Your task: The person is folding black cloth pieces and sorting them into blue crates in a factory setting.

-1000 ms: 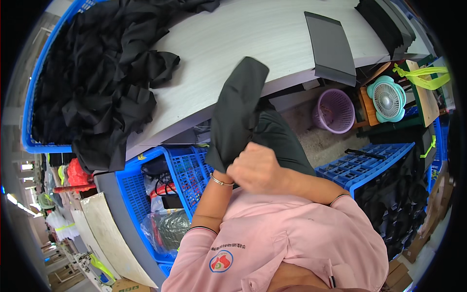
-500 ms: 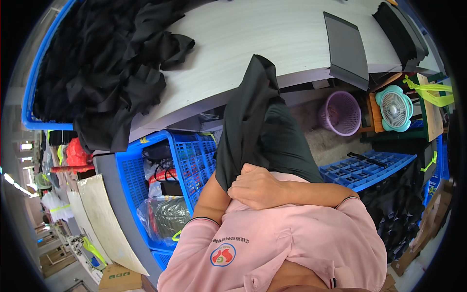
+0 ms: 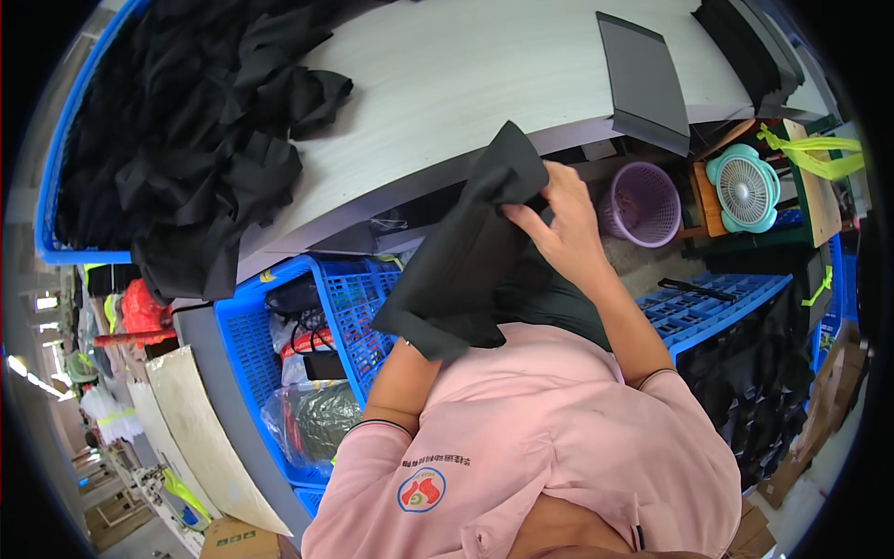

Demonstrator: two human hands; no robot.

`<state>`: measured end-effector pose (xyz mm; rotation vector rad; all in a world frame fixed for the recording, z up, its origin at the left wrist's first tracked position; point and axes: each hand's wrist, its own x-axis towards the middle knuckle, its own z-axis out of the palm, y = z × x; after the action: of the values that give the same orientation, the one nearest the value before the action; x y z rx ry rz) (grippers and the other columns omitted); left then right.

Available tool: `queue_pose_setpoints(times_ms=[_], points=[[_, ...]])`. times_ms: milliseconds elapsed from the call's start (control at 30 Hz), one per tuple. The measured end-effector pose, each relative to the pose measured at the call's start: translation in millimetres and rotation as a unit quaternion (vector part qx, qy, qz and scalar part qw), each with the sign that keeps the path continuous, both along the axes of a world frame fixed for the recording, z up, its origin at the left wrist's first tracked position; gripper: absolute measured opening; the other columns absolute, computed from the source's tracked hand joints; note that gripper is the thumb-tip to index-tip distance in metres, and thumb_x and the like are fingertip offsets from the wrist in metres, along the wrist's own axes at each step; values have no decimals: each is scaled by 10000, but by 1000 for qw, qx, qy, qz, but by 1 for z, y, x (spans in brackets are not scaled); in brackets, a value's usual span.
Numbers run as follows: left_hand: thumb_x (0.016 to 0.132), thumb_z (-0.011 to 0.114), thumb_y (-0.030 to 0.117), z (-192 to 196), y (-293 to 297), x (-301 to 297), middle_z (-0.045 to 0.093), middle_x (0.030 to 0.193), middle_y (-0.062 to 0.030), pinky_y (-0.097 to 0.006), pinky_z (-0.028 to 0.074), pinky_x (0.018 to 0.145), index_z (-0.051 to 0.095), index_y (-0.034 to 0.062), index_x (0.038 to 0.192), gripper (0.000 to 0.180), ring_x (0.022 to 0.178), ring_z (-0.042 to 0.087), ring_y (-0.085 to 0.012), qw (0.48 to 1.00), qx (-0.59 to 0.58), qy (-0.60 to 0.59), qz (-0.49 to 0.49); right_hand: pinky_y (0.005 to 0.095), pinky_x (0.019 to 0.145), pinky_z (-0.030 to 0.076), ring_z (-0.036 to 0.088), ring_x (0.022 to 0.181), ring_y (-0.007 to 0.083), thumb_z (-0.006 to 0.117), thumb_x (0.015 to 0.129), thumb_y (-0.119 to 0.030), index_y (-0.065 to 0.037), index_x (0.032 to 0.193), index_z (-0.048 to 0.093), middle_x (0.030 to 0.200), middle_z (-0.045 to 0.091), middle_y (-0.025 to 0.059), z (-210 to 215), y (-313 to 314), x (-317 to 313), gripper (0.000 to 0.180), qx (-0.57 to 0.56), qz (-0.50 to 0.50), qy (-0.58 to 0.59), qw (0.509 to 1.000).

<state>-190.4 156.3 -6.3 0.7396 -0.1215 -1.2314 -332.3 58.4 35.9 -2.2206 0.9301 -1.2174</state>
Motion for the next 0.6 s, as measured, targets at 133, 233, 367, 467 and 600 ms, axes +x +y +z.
queue_pose_setpoints(times_ms=[133, 233, 367, 467, 600], points=[[966, 573, 186, 3, 7, 11, 594, 1284, -103, -389, 446, 1028, 540, 36, 1295, 363, 1186, 553, -237, 1000, 5, 0, -6, 309, 789, 437, 543, 821, 208, 708, 872, -148, 32, 944, 644, 903, 623, 60, -5, 2, -11, 204, 223, 66, -25, 972], [968, 571, 185, 8, 19, 22, 590, 1291, -103, -388, 442, 1032, 535, 36, 1301, 367, 1192, 550, -236, 1000, 11, -4, -10, 241, 763, 439, 525, 824, 57, 676, 928, -120, -7, 963, 673, 894, 616, -30, -19, 11, -23, 118, 423, 200, -354, 810], [970, 568, 184, 7, 10, 17, 586, 1299, -102, -386, 437, 1038, 528, 36, 1310, 373, 1200, 545, -234, 1000, 18, -3, -14, 238, 813, 463, 571, 881, 73, 710, 902, -149, 17, 1163, 642, 947, 632, 4, -12, 11, -30, 317, 461, 141, -260, 836], [972, 565, 183, 6, 12, 0, 582, 1306, -102, -385, 434, 1042, 523, 35, 1317, 378, 1207, 541, -233, 999, 27, 0, -33, 243, 789, 477, 583, 891, 67, 728, 880, -148, 24, 1158, 640, 985, 651, 12, -18, 6, -34, 338, 459, 96, -124, 874], [975, 562, 182, 5, 7, -10, 577, 1315, -101, -383, 429, 1048, 517, 35, 1326, 384, 1215, 536, -232, 998, 32, 2, -44, 266, 767, 488, 610, 822, 159, 743, 810, -69, 3, 1053, 670, 957, 653, 68, -12, 7, -23, 264, 202, 73, -52, 975]])
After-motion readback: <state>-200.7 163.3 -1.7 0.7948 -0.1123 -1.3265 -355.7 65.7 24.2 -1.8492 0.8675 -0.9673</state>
